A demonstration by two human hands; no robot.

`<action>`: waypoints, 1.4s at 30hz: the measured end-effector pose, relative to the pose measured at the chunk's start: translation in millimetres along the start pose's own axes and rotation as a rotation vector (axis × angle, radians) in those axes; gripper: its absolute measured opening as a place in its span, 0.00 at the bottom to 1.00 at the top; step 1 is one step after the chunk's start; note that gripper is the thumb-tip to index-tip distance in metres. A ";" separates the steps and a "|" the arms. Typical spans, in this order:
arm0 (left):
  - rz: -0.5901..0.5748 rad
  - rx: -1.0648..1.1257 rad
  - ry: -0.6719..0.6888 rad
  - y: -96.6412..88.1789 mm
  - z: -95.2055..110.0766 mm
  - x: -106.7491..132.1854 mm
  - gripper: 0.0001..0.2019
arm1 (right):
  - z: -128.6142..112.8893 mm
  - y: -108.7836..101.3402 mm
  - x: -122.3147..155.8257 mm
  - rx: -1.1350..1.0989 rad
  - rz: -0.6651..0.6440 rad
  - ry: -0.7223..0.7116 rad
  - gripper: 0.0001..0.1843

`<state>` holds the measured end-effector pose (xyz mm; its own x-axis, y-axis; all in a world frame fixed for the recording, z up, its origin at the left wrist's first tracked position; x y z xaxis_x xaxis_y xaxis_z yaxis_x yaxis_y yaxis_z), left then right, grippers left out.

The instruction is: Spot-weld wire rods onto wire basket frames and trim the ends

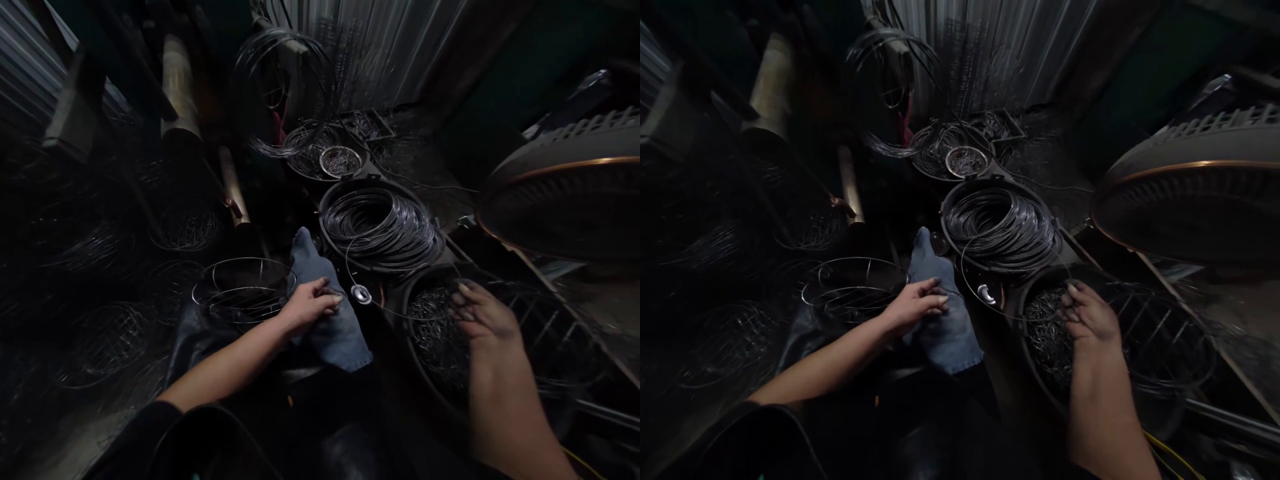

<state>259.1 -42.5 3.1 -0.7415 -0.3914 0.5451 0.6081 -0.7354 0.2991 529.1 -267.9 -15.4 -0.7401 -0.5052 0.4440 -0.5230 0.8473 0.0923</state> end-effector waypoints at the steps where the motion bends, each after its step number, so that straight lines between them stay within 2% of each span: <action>1: 0.005 0.064 -0.040 7.8 -4.0 -10.4 0.39 | 6.6 5.5 3.0 -0.029 -0.010 0.045 0.14; 3: 0.021 0.159 -0.055 18.5 -4.4 -24.9 0.39 | 18.4 19.8 4.2 -0.083 -0.046 0.121 0.16; 5: 0.056 0.216 -0.007 20.2 1.6 -31.2 0.36 | 25.8 37.3 0.5 -0.091 -0.115 0.148 0.17; 9: 0.149 0.138 0.126 4.8 13.7 -27.8 0.34 | 35.0 74.2 -9.7 -0.109 -0.262 0.172 0.17; 11: 0.179 -0.017 0.221 -4.0 21.7 -23.2 0.32 | 38.3 93.2 -11.7 -0.110 -0.344 0.184 0.18; 14: 0.260 -0.421 0.465 -11.1 45.5 -9.5 0.28 | 44.1 117.7 -7.1 -0.107 -0.495 0.245 0.17; 16: 0.331 -0.724 0.623 -9.7 61.4 4.3 0.28 | 44.0 123.0 -2.4 -0.121 -0.551 0.251 0.17; 18: 0.389 -0.960 0.687 -8.9 68.9 15.6 0.29 | 39.0 117.8 1.2 -0.144 -0.552 0.202 0.17; 20: 0.426 -1.112 0.656 -12.1 68.1 21.6 0.30 | 33.7 107.3 5.0 -0.152 -0.537 0.152 0.16; 24: 0.427 -1.237 0.528 -20.4 57.2 18.4 0.32 | 28.0 90.5 13.2 -0.128 -0.500 0.098 0.15; 29: 0.387 -1.382 0.401 -14.9 53.5 -0.9 0.30 | 15.3 98.3 19.2 -0.096 -0.455 0.007 0.16; 33: 0.389 -1.317 0.397 -16.2 56.8 -1.1 0.31 | -5.2 118.4 19.7 -0.059 -0.444 -0.065 0.15; 38: 0.492 -1.010 0.602 -39.8 63.3 21.0 0.36 | -45.3 127.1 35.8 -0.005 -0.370 -0.162 0.14; 40: 0.463 -0.840 0.618 -49.0 60.8 21.3 0.37 | -62.1 125.3 49.9 0.014 -0.328 -0.206 0.13; 42: 0.378 -0.630 0.580 -53.9 56.1 16.9 0.35 | -76.1 125.4 66.0 0.025 -0.318 -0.261 0.11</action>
<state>229.8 21.6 40.1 -0.6547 -0.7558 -0.0073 0.6978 -0.6007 -0.3901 446.8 -182.5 93.4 -0.6205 -0.7687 0.1553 -0.7509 0.6394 0.1653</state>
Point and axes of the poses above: each hand's wrist, its own x-axis away from the middle knuckle, its own y-axis out of the palm, z = x × y, the point moved 7 cm from there along -x, towards the middle knuckle, and after that the axes turned 6 degrees about -z, right-handed, at the moved point
